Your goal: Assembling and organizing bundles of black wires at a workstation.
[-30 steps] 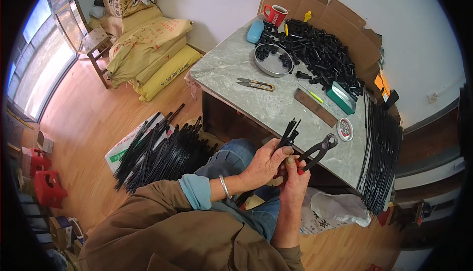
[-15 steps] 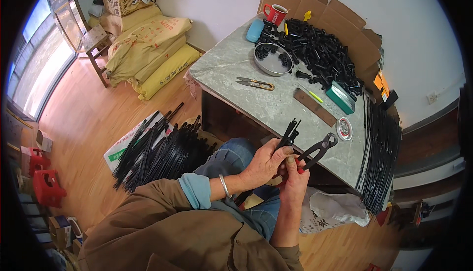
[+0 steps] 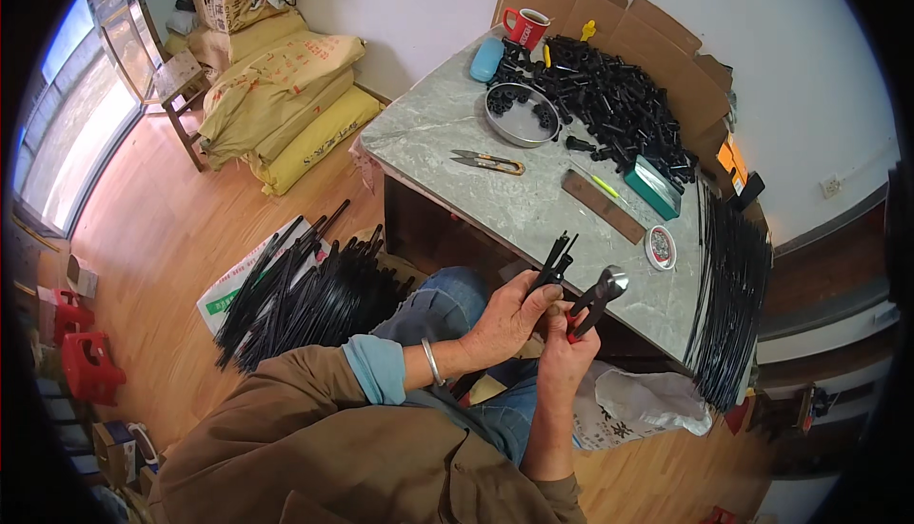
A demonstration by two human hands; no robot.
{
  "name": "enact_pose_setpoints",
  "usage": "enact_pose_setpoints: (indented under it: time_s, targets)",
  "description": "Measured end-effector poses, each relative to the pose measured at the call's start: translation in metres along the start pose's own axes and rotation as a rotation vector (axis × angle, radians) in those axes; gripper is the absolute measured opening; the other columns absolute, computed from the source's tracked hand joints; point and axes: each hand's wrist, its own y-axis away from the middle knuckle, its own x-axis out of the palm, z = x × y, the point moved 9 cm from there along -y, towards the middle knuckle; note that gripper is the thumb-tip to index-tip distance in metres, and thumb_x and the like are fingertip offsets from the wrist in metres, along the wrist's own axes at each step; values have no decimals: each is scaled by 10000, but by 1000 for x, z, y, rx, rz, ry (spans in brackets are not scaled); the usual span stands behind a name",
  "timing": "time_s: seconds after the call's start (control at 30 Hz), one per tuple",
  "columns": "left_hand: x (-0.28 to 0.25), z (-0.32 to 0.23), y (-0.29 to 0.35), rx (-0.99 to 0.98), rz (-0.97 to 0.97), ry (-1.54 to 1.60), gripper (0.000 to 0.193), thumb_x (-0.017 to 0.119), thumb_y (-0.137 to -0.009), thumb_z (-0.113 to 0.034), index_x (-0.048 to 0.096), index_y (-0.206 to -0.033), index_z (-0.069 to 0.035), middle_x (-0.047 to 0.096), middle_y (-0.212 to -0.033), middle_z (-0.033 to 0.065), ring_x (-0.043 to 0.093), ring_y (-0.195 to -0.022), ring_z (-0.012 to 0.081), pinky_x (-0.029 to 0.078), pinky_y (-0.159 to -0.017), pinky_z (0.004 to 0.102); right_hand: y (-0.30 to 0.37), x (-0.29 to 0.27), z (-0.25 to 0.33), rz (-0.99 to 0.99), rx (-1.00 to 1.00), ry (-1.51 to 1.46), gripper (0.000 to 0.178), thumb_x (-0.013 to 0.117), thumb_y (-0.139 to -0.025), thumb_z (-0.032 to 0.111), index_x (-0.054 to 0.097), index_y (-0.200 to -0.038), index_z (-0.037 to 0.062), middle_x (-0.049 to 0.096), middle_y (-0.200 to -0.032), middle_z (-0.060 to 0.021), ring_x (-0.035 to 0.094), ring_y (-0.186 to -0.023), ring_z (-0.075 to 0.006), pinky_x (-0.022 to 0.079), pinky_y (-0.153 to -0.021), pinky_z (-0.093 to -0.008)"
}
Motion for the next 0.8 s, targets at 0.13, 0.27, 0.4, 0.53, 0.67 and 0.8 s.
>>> enact_pose_setpoints:
  time_s: [0.13, 0.27, 0.4, 0.53, 0.67, 0.8]
  targets:
    - [1, 7, 2, -162, 13, 173, 416, 490, -968, -433, 523, -1014, -21, 577, -780, 15, 507, -623, 57, 431, -561, 217, 16, 8, 20, -29, -131, 198, 153, 577, -938, 126, 591, -911, -24, 579, -832, -7, 522, -719, -89, 414, -636, -224]
    - [-4, 10, -3, -44, 115, 154, 377, 505, -967, -413, 538, -985, -38, 525, -813, -18, 492, -674, 39, 422, -575, 190, 24, 23, 38, 142, -194, 553, 121, 570, -919, 92, 599, -967, -15, 574, -887, -9, 504, -785, -100, 410, -669, -235]
    - [-6, 8, -11, 37, 164, 51, 473, 435, -966, -513, 535, -903, -54, 474, -638, -27, 431, -537, 45, 348, -469, 204, 20, 15, 29, 234, -94, 426, 89, 538, -925, 76, 591, -922, 6, 589, -886, -28, 493, -643, -109, 379, -586, -214]
    - [-5, 13, -7, -285, 203, 59, 620, 389, -941, -605, 547, -868, -10, 454, -557, 2, 400, -463, 79, 337, -436, 240, 22, -10, 26, 399, 344, 92, 364, 496, -951, 101, 407, -1286, -11, 618, -843, -107, 565, -563, -133, 447, -467, -253]
    - [-9, 20, -11, -278, 198, 110, 609, 401, -943, -593, 555, -875, -8, 435, -519, 0, 380, -433, 71, 322, -418, 231, 58, -36, 26, 614, 628, 85, 392, 487, -959, 100, 375, -1318, -13, 577, -780, -99, 534, -489, -148, 443, -419, -274]
    - [13, 12, 0, -284, 260, 75, 583, 424, -940, -583, 556, -854, -22, 437, -525, -12, 385, -423, 52, 297, -393, 220, 77, -35, 19, 714, 836, 110, 367, 485, -962, 105, 396, -1297, -18, 522, -708, -70, 518, -470, -148, 445, -404, -286]
